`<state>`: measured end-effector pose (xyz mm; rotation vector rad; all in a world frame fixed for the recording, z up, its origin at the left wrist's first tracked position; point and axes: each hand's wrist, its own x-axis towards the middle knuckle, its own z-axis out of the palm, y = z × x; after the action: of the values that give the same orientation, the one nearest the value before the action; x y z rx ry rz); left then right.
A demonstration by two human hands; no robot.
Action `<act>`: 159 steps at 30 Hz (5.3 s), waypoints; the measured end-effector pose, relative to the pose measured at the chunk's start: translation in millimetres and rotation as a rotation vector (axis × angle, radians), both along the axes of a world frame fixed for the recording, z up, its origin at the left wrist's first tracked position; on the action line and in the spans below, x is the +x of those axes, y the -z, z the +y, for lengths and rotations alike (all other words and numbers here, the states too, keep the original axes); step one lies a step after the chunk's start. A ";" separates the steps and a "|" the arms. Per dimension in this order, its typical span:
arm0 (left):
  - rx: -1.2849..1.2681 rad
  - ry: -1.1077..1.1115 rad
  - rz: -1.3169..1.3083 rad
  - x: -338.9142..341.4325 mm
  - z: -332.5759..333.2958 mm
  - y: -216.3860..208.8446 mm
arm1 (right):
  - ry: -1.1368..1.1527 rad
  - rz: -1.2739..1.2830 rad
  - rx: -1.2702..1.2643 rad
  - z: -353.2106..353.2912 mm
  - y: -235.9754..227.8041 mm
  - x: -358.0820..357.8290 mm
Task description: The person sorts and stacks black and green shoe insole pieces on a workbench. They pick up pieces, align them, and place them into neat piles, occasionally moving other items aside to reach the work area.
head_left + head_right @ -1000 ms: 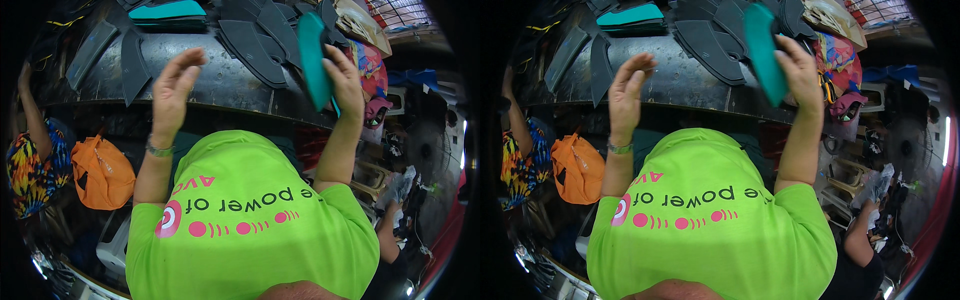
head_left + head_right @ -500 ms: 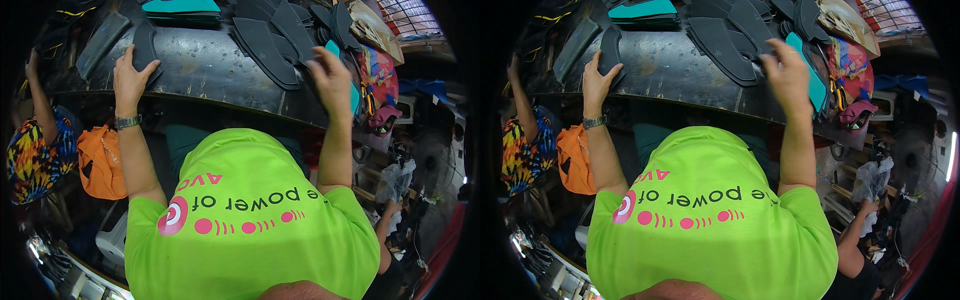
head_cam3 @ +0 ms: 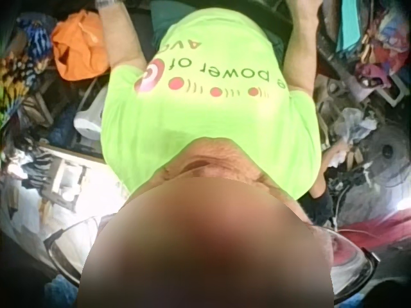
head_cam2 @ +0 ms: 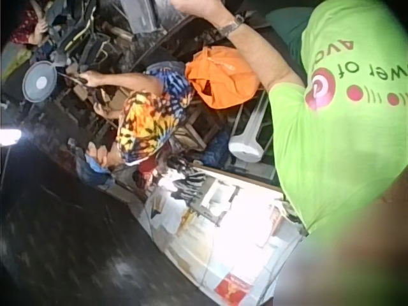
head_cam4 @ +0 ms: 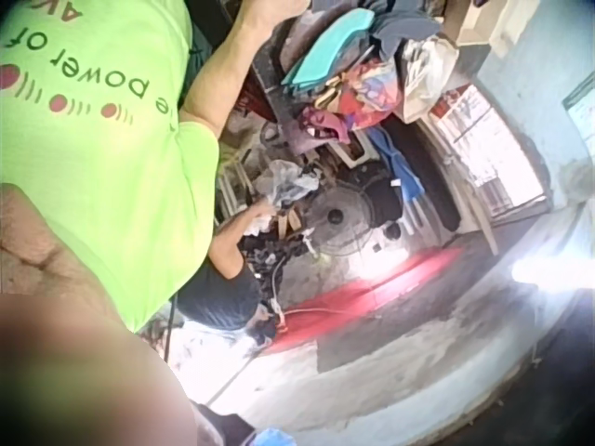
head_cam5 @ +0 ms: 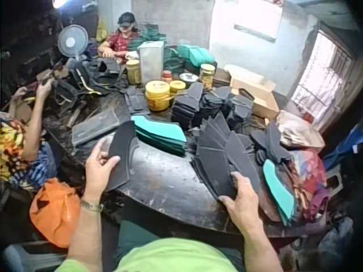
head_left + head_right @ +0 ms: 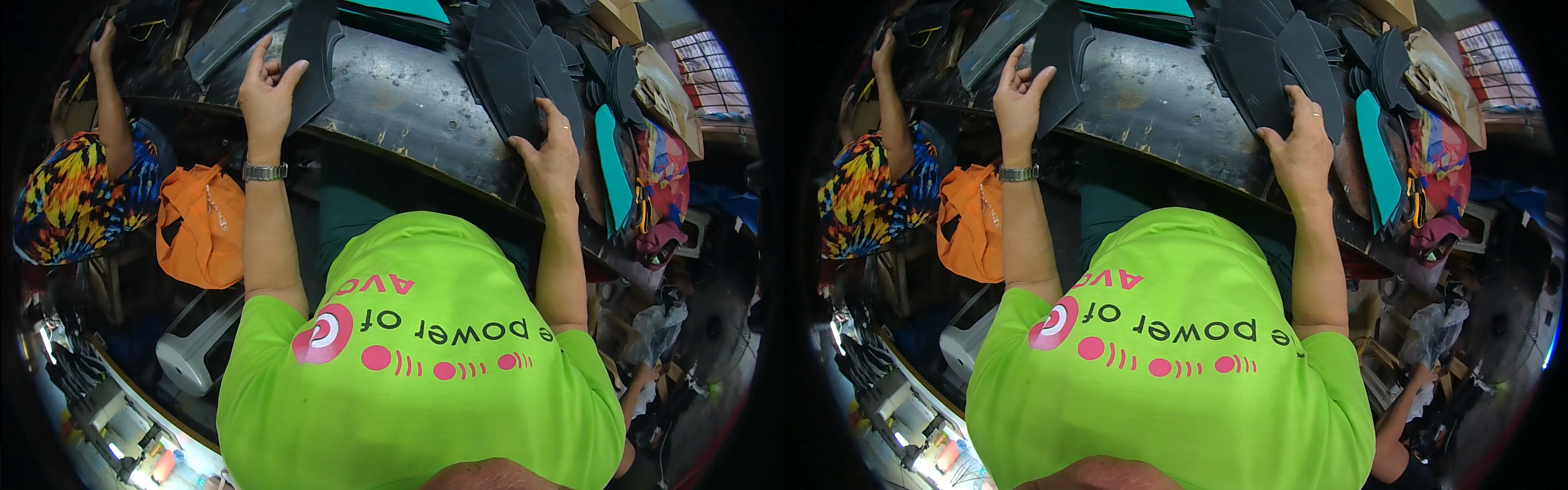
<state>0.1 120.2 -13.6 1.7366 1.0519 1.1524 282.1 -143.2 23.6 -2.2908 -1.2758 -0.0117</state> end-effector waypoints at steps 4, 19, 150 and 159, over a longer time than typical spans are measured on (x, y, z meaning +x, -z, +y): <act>-0.248 0.021 -0.501 -22.0 7.4 -0.4 | 0.118 0.303 0.063 -2.7 3.5 8.0; -0.390 0.077 -0.513 -35.8 -11.6 -8.2 | -0.332 0.408 0.025 21.0 4.1 -35.8; 0.336 -0.021 0.522 10.3 -14.5 -7.9 | 0.246 -0.034 -0.038 -89.8 -23.1 154.3; 0.160 -0.005 0.712 16.2 14.1 -7.6 | -0.252 0.417 0.100 -3.7 -19.5 -13.6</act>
<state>16.3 134.3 -6.0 2.3517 1.3933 0.6237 268.5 -147.0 43.1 -1.9021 -1.2919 0.4547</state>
